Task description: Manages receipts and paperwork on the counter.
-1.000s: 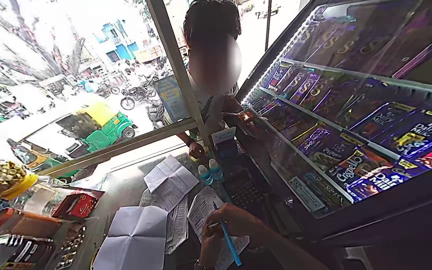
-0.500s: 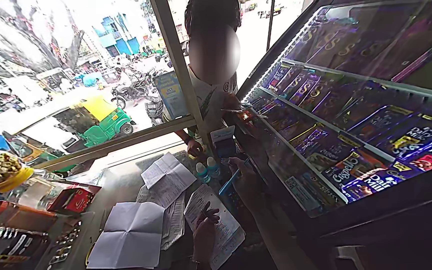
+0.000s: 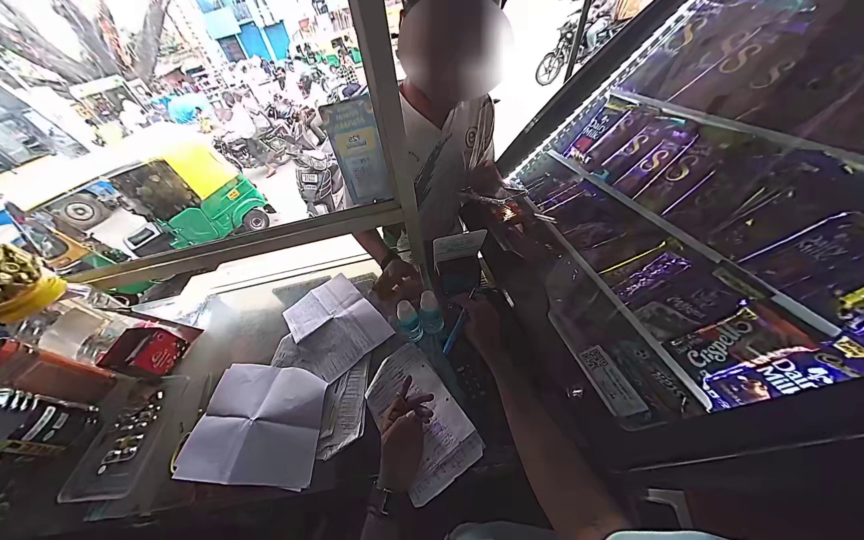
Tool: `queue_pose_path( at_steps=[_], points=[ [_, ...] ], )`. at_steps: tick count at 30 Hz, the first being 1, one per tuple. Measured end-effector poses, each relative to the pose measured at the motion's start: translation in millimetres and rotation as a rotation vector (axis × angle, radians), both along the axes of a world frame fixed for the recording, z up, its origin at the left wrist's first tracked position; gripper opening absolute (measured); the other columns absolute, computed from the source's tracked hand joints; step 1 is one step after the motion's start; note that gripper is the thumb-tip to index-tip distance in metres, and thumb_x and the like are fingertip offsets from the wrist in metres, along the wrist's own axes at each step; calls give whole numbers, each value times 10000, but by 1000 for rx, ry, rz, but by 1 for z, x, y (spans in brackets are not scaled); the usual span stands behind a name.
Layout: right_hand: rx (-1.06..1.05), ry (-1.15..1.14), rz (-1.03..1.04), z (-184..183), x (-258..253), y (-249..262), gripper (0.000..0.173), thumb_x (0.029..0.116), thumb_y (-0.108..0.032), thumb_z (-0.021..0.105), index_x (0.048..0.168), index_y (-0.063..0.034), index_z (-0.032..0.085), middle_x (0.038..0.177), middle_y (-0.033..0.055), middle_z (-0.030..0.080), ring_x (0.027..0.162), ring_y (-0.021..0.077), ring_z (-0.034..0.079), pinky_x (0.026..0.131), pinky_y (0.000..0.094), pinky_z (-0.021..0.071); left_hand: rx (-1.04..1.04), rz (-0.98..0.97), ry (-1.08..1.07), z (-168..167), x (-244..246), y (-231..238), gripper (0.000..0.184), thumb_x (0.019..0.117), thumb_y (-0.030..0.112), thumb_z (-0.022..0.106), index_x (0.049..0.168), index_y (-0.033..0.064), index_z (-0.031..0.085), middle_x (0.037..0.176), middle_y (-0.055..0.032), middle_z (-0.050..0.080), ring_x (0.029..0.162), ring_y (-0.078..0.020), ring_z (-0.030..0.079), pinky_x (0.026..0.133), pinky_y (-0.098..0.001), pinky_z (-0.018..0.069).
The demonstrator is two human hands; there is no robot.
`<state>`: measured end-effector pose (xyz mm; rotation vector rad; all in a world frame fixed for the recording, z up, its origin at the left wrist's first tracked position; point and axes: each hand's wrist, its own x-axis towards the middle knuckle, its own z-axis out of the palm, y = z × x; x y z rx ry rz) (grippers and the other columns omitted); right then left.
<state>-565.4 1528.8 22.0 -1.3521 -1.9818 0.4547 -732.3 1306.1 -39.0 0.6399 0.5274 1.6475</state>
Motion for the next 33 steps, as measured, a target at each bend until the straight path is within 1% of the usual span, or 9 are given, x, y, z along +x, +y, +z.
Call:
queue_pose_path(
  at_steps=[7,15,19,22,24,27,29,31,33],
  points=[
    [-213,-176,165,-4,4,15,314,941,-173,614,1236,-163,721,1219,152,695,1186,353,631,997,531,509,15,-12,19,2,-1,2,680,908,156,690,1518,5,430,1131,-212,723,935,-208,725,865,-325,580],
    [-276,-126,299,9,13,16,356,874,-183,756,1223,-121,722,1117,171,725,1072,349,679,963,563,511,19,-12,44,3,1,2,718,870,161,718,1505,-18,435,1131,-194,721,942,-202,715,872,-325,573],
    [-326,-42,253,6,8,14,411,860,-197,783,1255,-113,710,1158,192,709,1112,375,660,977,587,498,6,-17,3,5,-2,-1,717,859,149,731,1499,-12,450,1144,-205,715,937,-207,716,865,-328,576],
    [-88,408,181,7,14,-3,312,917,-190,748,1187,-39,704,1194,134,709,1027,217,707,921,419,584,19,-34,-5,4,-1,1,698,869,151,722,1499,3,459,1155,-207,710,943,-208,713,867,-330,575],
    [189,662,185,9,10,-24,297,1020,-271,569,1142,-16,662,1284,131,688,1100,163,697,922,351,586,27,-39,-18,0,2,2,691,874,150,716,1501,8,462,1165,-207,708,956,-208,713,876,-331,574],
    [493,685,326,19,-7,-50,542,1034,-598,445,1170,-126,675,1432,145,607,1418,291,489,1177,485,399,38,-44,-31,1,-5,4,673,883,153,720,1495,17,476,1167,-211,708,969,-215,715,892,-334,570],
    [589,644,294,22,-12,-52,527,998,-633,506,1257,-199,656,1498,147,550,1500,350,360,1237,544,276,33,-42,-40,1,-4,3,679,875,162,731,1493,25,485,1155,-214,713,950,-210,719,876,-324,574],
    [581,695,204,19,-9,-44,546,992,-609,543,1274,-151,638,1488,181,541,1475,341,394,1197,517,357,43,-49,-52,-1,-4,3,672,877,157,726,1490,22,486,1156,-221,709,950,-216,719,877,-331,577],
    [578,771,165,26,-2,-47,527,1001,-611,521,1242,-156,635,1379,61,624,1383,176,507,1135,384,446,42,-44,-62,-1,-4,4,664,876,167,732,1482,25,501,1149,-216,716,950,-217,723,877,-332,578]
  ],
)
